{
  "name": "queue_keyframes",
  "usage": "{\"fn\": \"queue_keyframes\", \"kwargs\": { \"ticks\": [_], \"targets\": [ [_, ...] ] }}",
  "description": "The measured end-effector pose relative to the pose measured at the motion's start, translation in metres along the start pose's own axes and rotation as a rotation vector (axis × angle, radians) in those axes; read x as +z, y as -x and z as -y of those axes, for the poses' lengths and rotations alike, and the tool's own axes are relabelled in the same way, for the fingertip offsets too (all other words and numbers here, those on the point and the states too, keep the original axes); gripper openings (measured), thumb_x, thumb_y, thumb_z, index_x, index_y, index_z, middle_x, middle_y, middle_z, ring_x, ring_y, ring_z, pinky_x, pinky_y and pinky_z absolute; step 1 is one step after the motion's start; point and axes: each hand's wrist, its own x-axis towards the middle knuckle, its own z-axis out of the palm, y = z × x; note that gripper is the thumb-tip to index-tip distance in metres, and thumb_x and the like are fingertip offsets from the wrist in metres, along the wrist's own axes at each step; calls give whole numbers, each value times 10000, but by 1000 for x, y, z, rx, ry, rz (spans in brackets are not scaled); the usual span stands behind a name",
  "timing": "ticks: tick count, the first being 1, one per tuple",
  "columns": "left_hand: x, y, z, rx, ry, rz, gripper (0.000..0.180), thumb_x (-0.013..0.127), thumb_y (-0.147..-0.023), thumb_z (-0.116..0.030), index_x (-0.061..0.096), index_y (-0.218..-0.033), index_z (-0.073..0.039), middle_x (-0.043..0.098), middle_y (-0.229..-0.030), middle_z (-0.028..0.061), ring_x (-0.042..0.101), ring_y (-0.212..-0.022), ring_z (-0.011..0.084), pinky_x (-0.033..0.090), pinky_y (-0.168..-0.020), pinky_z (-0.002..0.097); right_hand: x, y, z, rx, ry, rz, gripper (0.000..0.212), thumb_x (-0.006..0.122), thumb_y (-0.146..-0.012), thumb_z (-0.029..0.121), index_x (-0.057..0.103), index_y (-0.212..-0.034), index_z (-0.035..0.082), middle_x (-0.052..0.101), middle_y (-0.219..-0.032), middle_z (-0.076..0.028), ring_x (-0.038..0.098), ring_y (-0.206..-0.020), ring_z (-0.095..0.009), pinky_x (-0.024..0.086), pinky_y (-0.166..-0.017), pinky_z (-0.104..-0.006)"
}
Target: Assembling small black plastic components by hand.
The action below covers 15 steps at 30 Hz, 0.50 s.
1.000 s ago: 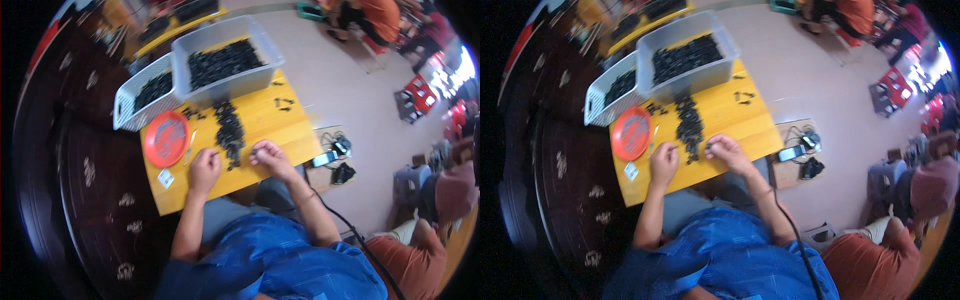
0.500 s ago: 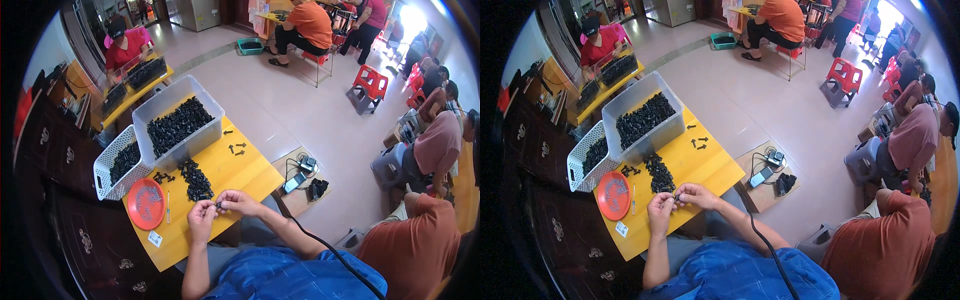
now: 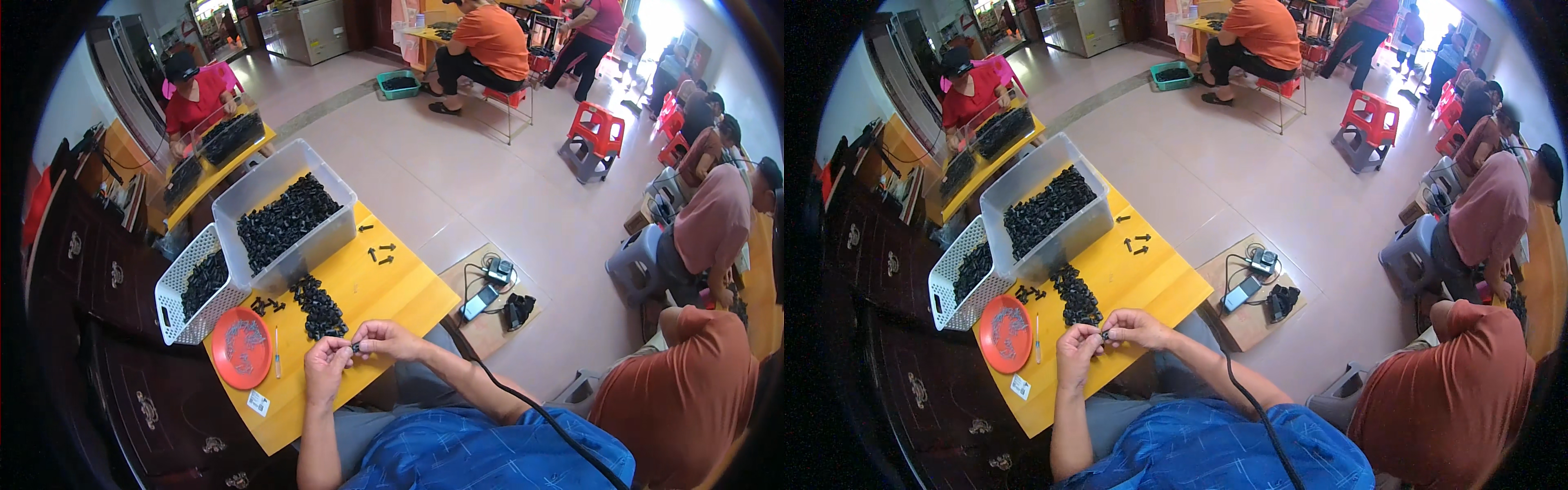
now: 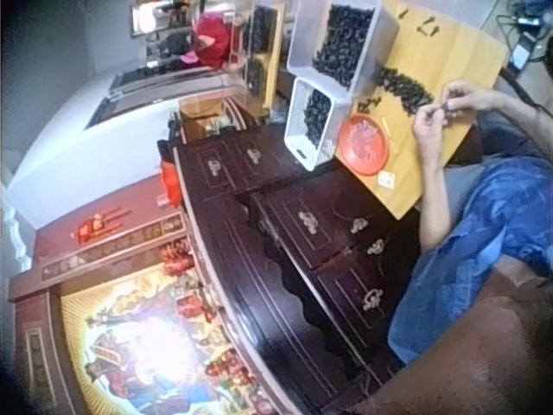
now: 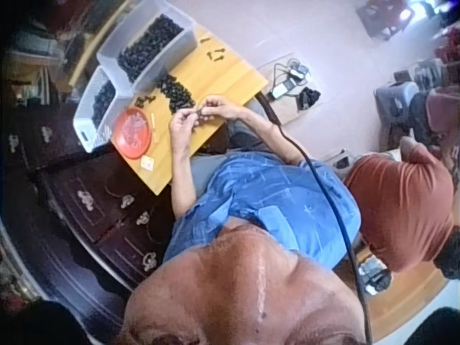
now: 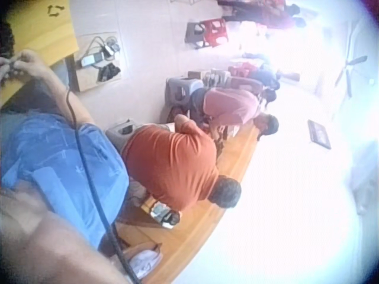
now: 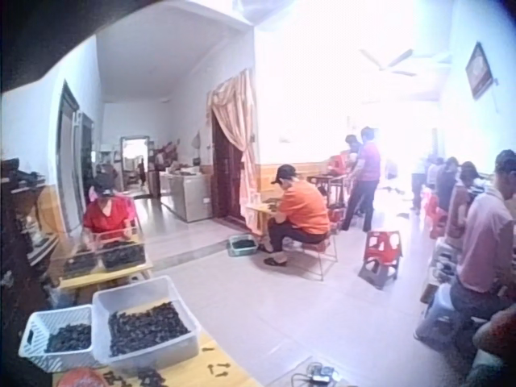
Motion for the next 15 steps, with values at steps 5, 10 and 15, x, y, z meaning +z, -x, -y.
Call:
{"fn": "queue_keyframes", "kwargs": {
  "ticks": [5,10,15],
  "targets": [
    [-5,-4,0,-29,-23,33,65,631,-873,15,601,-918,-21,628,-796,13,586,-657,53,495,-618,182,3,0,2,2,8,4,158,593,-968,124,600,-1073,6,646,-949,-31,605,-839,-90,507,-781,-252],
    [-3,-2,-3,-2,-15,45,58,636,-871,20,605,-897,-21,629,-791,11,590,-655,55,495,-618,180,3,-1,-2,-5,-32,8,155,585,-972,122,599,-1073,4,646,-951,-31,601,-834,-86,507,-779,-251],
    [-1,-2,-4,29,-38,34,56,643,-870,21,610,-880,-23,633,-789,16,595,-651,60,496,-619,181,-1,-1,-2,16,-23,18,147,579,-973,109,590,-1082,13,644,-970,-37,604,-844,-101,511,-779,-256]
  ]
}}
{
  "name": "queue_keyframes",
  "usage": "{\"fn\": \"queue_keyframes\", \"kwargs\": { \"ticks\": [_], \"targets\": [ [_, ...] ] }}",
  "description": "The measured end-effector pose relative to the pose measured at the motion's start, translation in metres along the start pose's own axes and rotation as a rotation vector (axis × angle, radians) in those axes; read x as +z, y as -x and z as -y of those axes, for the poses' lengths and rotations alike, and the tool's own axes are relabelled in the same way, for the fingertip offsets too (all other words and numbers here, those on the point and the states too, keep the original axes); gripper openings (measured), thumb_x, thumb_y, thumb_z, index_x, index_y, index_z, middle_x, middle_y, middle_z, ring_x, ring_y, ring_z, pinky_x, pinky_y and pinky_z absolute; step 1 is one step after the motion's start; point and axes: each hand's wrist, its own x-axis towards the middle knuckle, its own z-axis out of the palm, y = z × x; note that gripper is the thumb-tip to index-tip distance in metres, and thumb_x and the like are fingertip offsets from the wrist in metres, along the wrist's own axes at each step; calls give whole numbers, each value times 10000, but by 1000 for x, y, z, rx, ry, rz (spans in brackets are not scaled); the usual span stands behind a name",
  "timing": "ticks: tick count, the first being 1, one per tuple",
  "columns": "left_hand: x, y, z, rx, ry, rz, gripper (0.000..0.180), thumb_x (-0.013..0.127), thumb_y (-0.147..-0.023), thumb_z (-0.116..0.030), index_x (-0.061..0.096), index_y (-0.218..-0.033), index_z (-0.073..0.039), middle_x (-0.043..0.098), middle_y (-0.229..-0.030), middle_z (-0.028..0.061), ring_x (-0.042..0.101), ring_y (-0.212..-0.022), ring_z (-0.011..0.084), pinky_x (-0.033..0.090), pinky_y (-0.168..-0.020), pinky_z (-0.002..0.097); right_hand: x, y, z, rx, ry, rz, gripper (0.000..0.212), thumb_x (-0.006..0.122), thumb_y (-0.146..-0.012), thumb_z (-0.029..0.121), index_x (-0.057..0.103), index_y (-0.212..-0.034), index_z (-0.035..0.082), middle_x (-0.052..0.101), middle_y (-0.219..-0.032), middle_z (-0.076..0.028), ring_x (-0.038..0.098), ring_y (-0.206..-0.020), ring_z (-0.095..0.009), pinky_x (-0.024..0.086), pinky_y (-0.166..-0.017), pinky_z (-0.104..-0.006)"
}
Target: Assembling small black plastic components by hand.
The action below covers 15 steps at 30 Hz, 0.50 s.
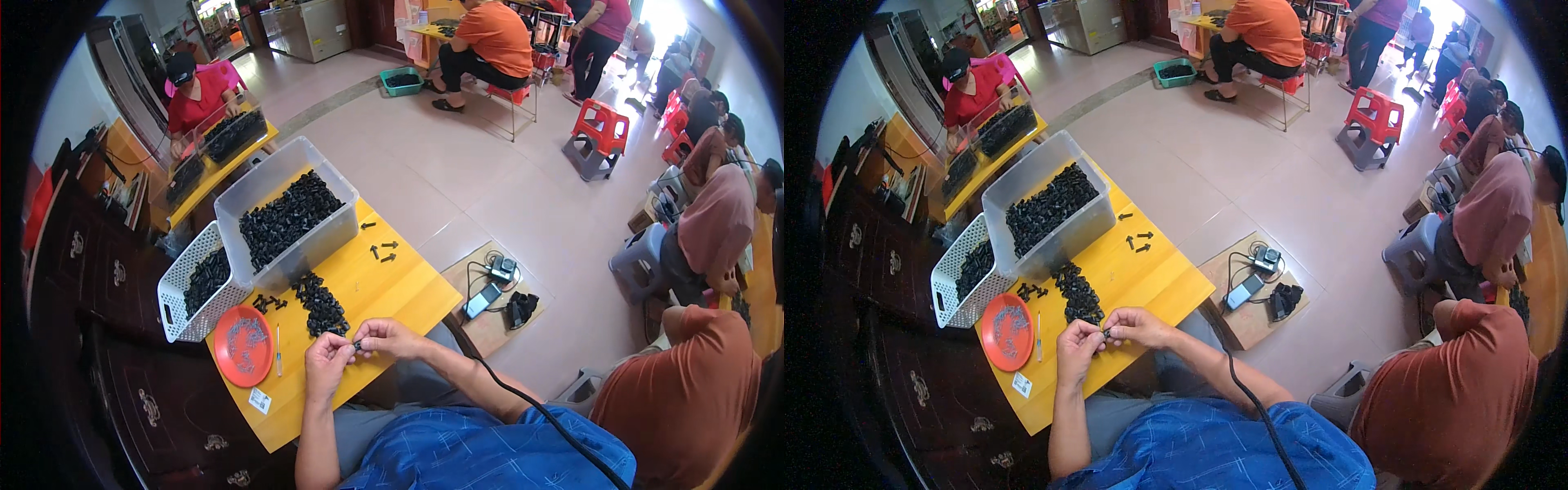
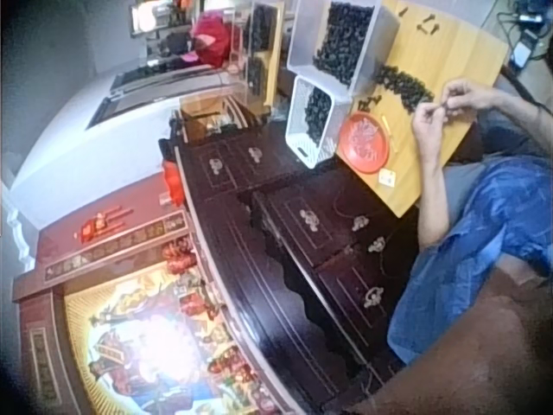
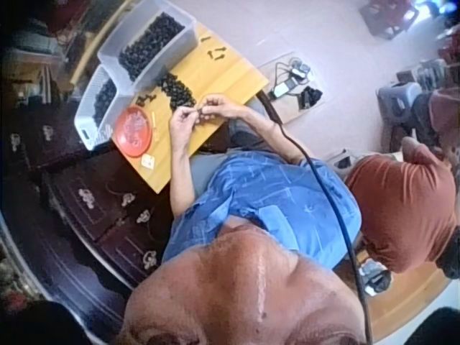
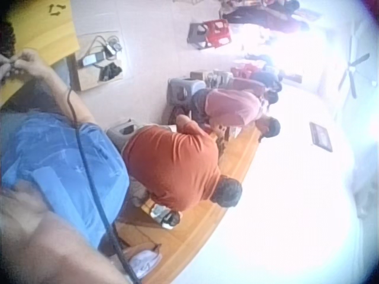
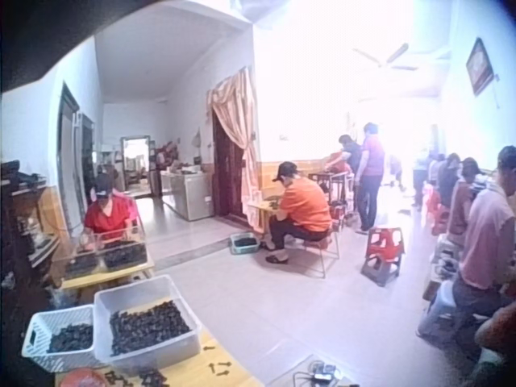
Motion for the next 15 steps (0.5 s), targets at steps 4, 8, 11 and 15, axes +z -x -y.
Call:
{"fn": "queue_keyframes", "kwargs": {
  "ticks": [4,8,11,15],
  "targets": [
    [-3,0,1,-55,63,17,63,645,-872,17,608,-893,-29,636,-792,17,596,-656,60,500,-626,182,0,0,-1,-3,10,-7,143,577,-973,108,590,-1081,14,643,-965,-34,605,-836,-101,510,-775,-254],
    [0,-1,0,-39,81,19,60,645,-876,8,602,-900,-27,638,-802,18,595,-664,58,500,-632,183,-2,-1,-2,10,8,-7,135,578,-972,107,590,-1071,16,644,-960,-30,603,-828,-97,507,-765,-249],
    [-2,-1,5,-10,33,-3,60,648,-875,3,602,-905,-21,637,-805,19,593,-666,58,499,-633,183,-1,-2,-1,10,9,-4,134,579,-972,109,586,-1071,19,644,-957,-28,601,-825,-94,506,-761,-248],
    [-2,-1,7,-3,23,-13,59,647,-877,-1,601,-911,-15,640,-812,23,592,-667,59,501,-639,187,1,-2,-1,-3,13,-12,141,575,-977,118,578,-1081,23,643,-958,-28,598,-824,-94,505,-762,-249]
  ]
}}
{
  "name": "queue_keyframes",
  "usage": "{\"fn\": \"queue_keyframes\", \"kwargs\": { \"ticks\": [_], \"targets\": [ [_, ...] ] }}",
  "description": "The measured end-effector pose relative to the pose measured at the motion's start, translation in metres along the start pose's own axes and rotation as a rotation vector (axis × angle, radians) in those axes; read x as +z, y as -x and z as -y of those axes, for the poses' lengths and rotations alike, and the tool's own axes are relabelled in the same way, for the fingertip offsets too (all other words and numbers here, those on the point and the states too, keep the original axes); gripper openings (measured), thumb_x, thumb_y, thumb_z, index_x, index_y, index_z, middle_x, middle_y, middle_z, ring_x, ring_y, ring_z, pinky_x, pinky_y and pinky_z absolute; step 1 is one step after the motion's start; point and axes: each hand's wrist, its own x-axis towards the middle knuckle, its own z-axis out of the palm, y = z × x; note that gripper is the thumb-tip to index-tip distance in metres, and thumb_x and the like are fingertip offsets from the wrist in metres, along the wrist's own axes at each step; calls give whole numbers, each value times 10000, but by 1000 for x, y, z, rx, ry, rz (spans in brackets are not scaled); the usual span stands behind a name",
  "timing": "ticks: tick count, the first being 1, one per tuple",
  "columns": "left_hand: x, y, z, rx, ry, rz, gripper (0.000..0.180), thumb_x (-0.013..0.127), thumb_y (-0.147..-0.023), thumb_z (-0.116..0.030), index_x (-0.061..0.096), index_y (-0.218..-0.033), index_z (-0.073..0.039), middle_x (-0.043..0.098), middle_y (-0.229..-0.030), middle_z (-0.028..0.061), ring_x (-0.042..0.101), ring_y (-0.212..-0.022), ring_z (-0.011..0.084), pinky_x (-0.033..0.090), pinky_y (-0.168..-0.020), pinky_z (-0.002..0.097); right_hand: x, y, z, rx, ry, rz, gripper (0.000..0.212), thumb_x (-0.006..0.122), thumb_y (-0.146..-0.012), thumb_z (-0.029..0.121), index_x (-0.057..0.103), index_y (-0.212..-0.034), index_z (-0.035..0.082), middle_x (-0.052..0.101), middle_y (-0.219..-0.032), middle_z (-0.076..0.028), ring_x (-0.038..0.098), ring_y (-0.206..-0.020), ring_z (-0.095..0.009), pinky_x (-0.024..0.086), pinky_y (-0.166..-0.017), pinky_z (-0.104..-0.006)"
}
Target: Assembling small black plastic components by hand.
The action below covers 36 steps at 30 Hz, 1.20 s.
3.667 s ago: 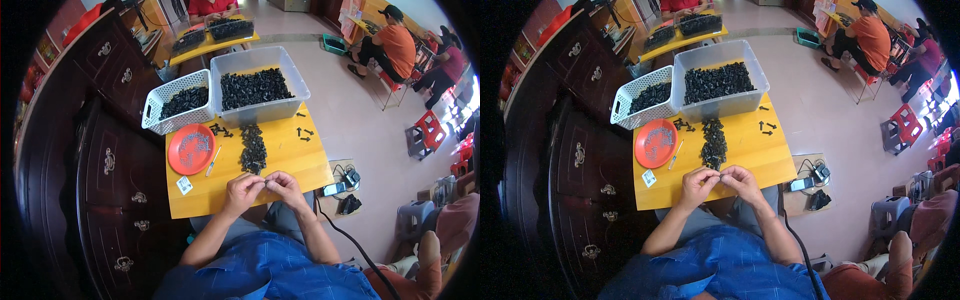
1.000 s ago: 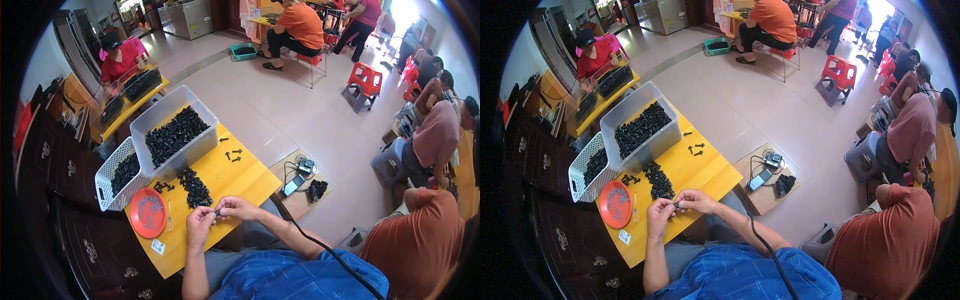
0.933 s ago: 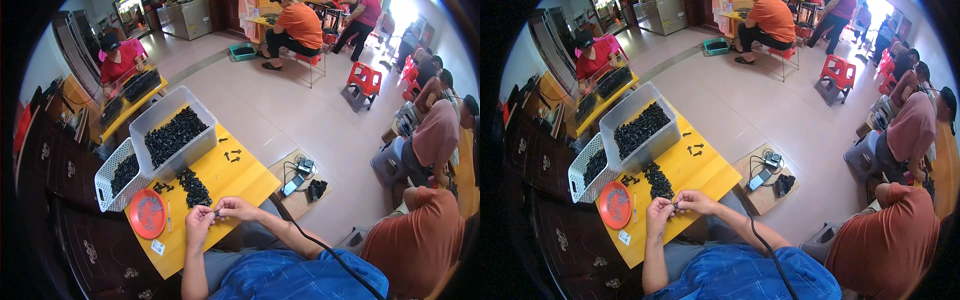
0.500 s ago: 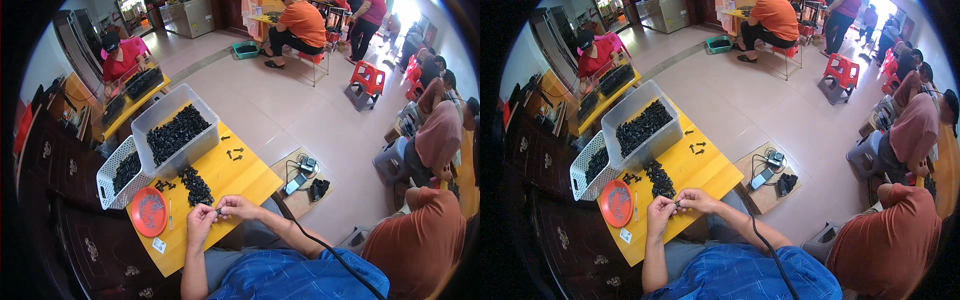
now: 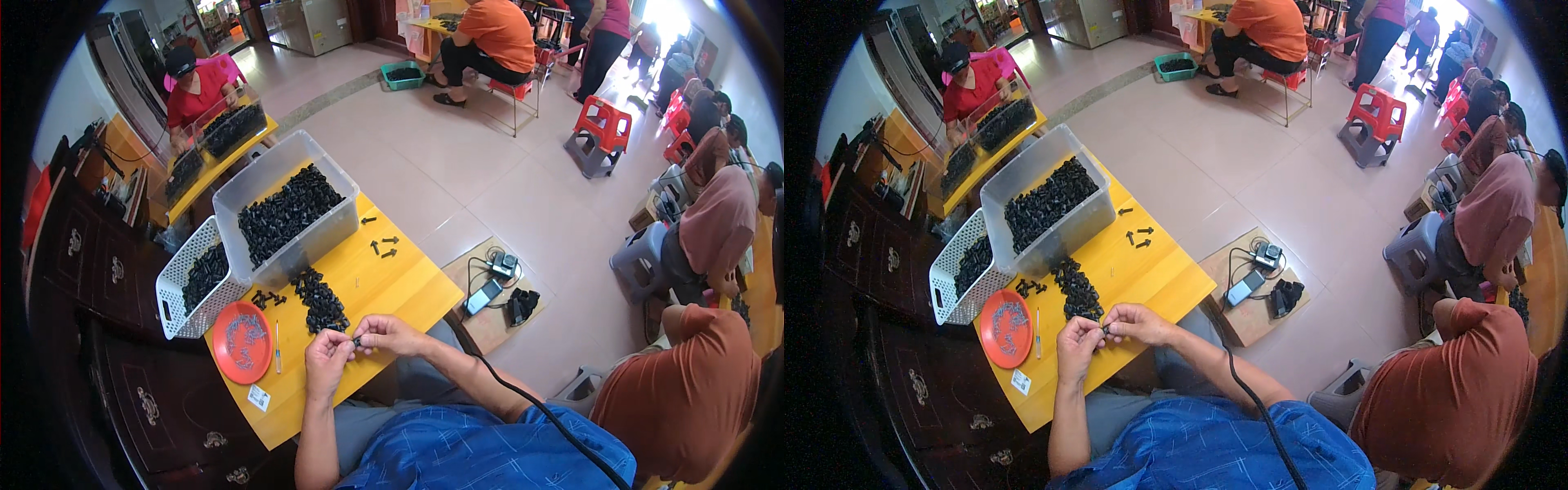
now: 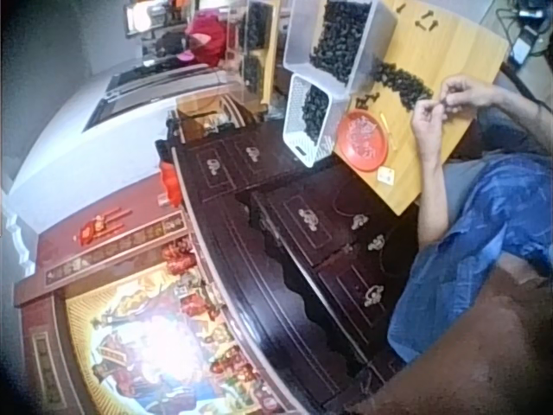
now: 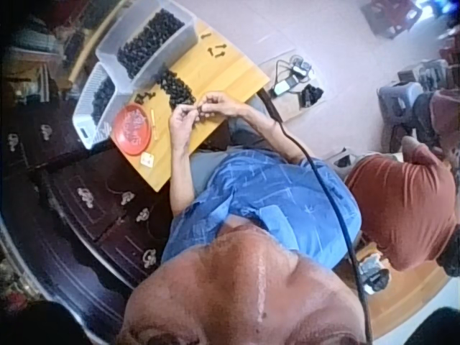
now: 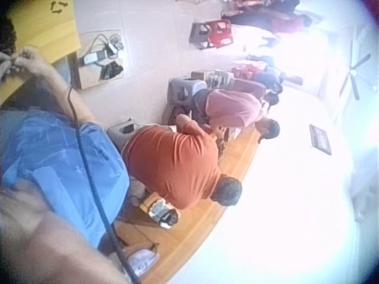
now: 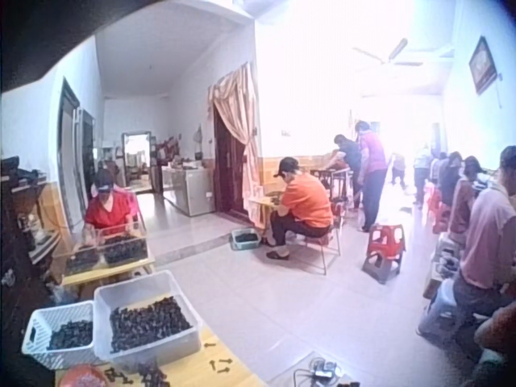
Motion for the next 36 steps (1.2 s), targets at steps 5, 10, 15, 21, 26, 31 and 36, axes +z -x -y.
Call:
{"fn": "queue_keyframes", "kwargs": {
  "ticks": [5,10,15,21,26,31,36],
  "targets": [
    [4,1,-7,-62,121,60,51,640,-886,-10,602,-919,-13,671,-834,54,611,-675,77,507,-644,203,-1,3,2,-13,-40,-4,155,574,-981,137,584,-1080,19,644,-958,-29,598,-828,-89,502,-765,-246],
    [6,-1,-6,-56,64,38,45,631,-894,-24,606,-929,-14,672,-820,58,616,-674,85,503,-635,200,0,2,6,5,-26,-30,170,579,-980,154,592,-1082,19,647,-951,-28,603,-836,-82,504,-770,-243],
    [5,-2,-2,-59,81,20,48,619,-904,-44,594,-938,-20,662,-814,52,601,-666,82,496,-635,203,-1,0,4,0,-43,-14,167,579,-981,161,590,-1082,29,645,-938,-14,601,-817,-72,503,-763,-236],
    [8,-3,-4,-83,146,31,49,609,-910,-47,574,-939,-28,659,-817,58,591,-662,85,487,-631,201,-3,1,3,-3,-56,-6,162,571,-985,158,583,-1088,33,637,-930,-7,596,-806,-74,501,-758,-234],
    [8,-4,-2,-64,176,18,63,628,-897,-68,573,-926,-59,629,-765,20,593,-640,76,469,-595,187,-2,1,5,22,-94,-3,153,567,-986,149,580,-1078,28,637,-932,-14,599,-811,-84,505,-768,-243],
    [6,-5,-4,-27,78,29,66,639,-885,-40,575,-897,-49,622,-758,21,590,-644,78,489,-619,199,-3,2,3,27,-90,-4,142,571,-983,141,582,-1066,25,647,-947,-28,610,-826,-91,510,-782,-247],
    [1,-8,-2,-6,22,78,64,641,-882,-23,582,-893,-45,636,-769,29,602,-661,78,498,-628,202,-2,3,7,25,-93,-2,139,579,-977,132,586,-1058,19,650,-950,-35,611,-832,-91,511,-784,-249]
  ]
}}
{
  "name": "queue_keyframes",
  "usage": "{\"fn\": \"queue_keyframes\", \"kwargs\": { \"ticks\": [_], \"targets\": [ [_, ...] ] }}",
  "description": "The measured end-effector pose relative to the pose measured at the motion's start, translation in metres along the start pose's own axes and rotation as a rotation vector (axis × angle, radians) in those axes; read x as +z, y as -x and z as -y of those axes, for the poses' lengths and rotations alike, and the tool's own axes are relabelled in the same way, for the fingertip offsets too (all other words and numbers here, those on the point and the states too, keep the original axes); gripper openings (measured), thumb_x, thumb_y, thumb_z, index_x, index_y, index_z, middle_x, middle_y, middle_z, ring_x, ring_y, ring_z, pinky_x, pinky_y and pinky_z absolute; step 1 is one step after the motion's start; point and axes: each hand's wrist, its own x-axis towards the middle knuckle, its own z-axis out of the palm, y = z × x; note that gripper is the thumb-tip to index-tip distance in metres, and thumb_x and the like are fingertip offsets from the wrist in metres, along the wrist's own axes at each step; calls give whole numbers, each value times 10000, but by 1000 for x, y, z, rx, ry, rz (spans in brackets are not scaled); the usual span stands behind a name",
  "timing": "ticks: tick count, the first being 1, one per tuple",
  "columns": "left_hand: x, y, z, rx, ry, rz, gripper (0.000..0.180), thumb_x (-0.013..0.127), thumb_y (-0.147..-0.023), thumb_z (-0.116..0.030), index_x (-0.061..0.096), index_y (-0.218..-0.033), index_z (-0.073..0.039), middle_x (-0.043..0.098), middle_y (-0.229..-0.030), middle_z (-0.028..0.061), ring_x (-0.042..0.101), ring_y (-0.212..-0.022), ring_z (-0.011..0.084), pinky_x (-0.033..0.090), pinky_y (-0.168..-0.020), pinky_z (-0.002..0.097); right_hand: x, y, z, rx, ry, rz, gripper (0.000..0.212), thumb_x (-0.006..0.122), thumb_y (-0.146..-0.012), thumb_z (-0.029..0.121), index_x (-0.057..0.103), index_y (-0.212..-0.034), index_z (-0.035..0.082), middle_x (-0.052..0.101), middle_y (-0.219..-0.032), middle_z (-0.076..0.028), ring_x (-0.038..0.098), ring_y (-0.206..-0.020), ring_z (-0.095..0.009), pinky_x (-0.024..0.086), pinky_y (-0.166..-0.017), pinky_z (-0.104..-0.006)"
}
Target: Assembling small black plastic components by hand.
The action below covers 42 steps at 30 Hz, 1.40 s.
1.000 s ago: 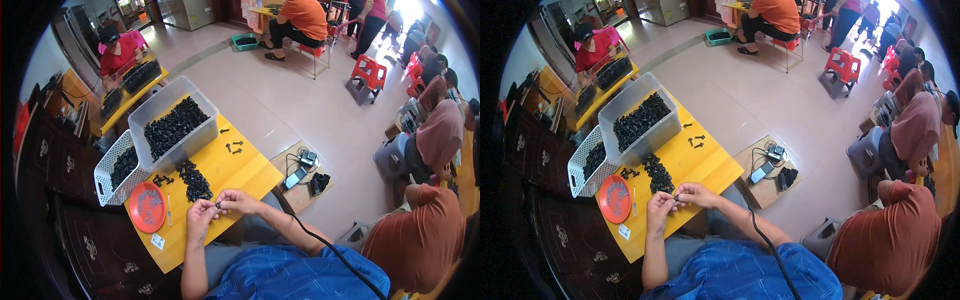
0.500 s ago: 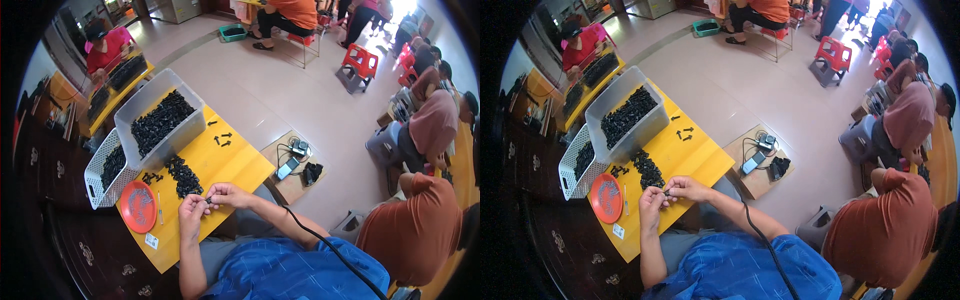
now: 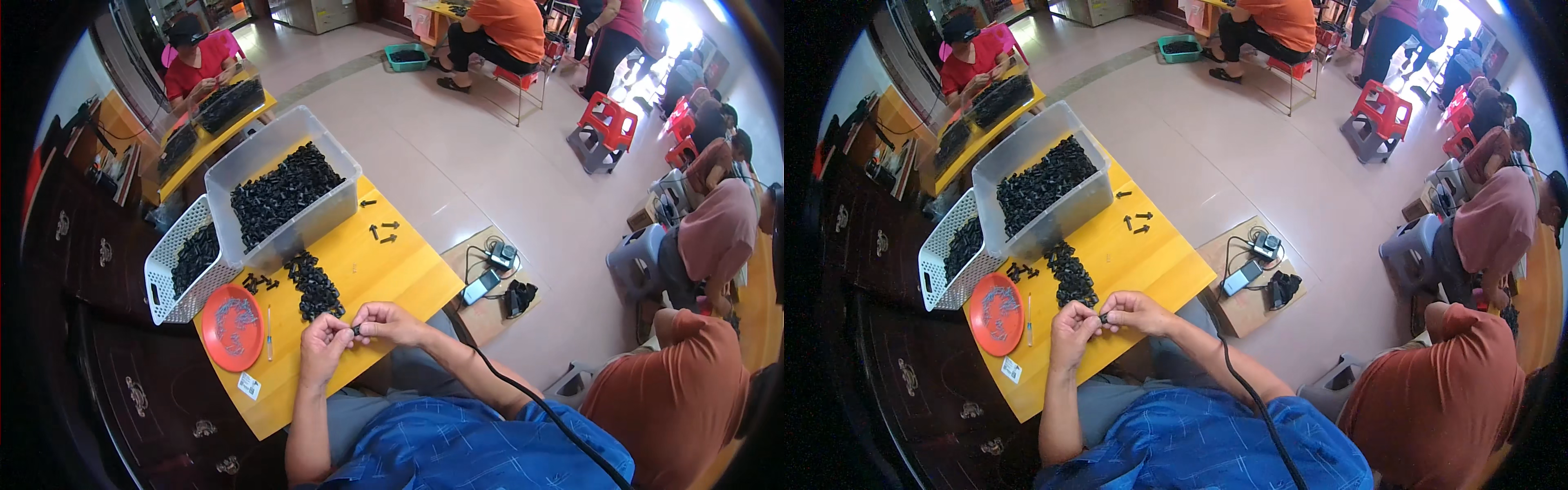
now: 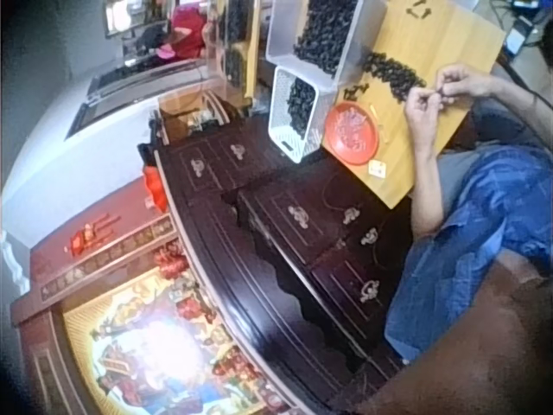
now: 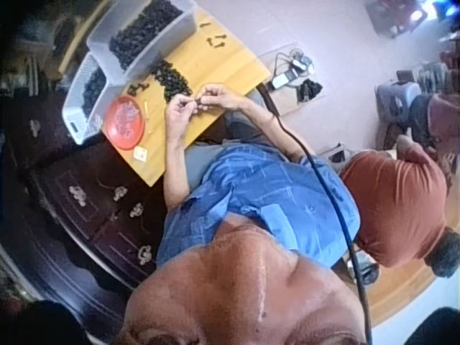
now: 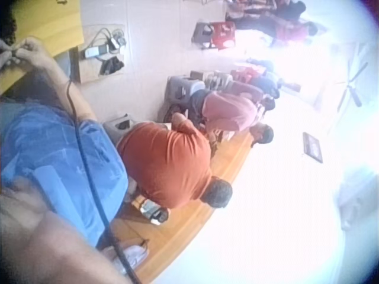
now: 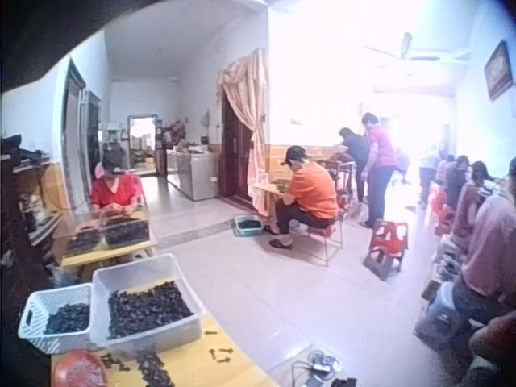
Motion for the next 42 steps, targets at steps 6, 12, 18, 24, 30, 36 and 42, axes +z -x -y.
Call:
{"fn": "queue_keyframes", "kwargs": {
  "ticks": [6,12,18,24,30,36,42],
  "targets": [
    [-1,-1,-2,-58,83,59,67,651,-875,-39,589,-900,-47,669,-808,52,629,-697,85,517,-638,204,-4,1,1,-11,3,22,161,604,-966,157,600,-1049,19,655,-935,-34,608,-822,-91,505,-772,-248],
    [-1,0,0,-86,96,89,81,655,-876,-68,581,-903,-52,663,-814,47,616,-687,81,519,-641,205,-5,0,0,-10,-4,37,170,605,-966,170,602,-1055,25,666,-943,-32,615,-813,-81,510,-755,-241],
    [4,1,-6,-63,80,52,76,646,-879,-59,574,-904,-57,648,-793,34,599,-672,74,504,-630,200,-5,-1,-3,-6,-30,21,175,604,-968,178,598,-1063,31,667,-949,-32,618,-816,-79,515,-761,-239],
    [2,-1,-7,-93,-4,100,57,620,-890,-31,565,-900,-41,630,-810,30,604,-695,85,502,-644,211,-6,-1,-1,0,-47,22,188,614,-963,186,596,-1067,30,654,-945,-30,620,-828,-86,516,-765,-243],
    [7,-3,-5,-78,71,55,52,602,-879,0,564,-882,-36,636,-809,45,620,-698,99,512,-635,215,-4,1,2,-1,-63,25,149,603,-961,143,598,-1061,33,644,-926,-21,614,-811,-85,514,-756,-239],
    [5,-3,-5,-23,-38,64,38,597,-896,-16,563,-888,-33,639,-810,45,612,-710,96,505,-653,217,-3,-2,-4,-61,-3,15,145,610,-957,150,598,-1048,38,638,-888,-13,614,-809,-83,507,-732,-238],
    [-3,-1,4,-59,22,66,45,587,-919,-54,549,-895,-46,644,-821,48,623,-727,98,497,-652,212,-2,-6,-9,-42,-22,37,151,605,-963,157,598,-1054,38,649,-891,-27,622,-805,-91,518,-740,-246]
  ]
}}
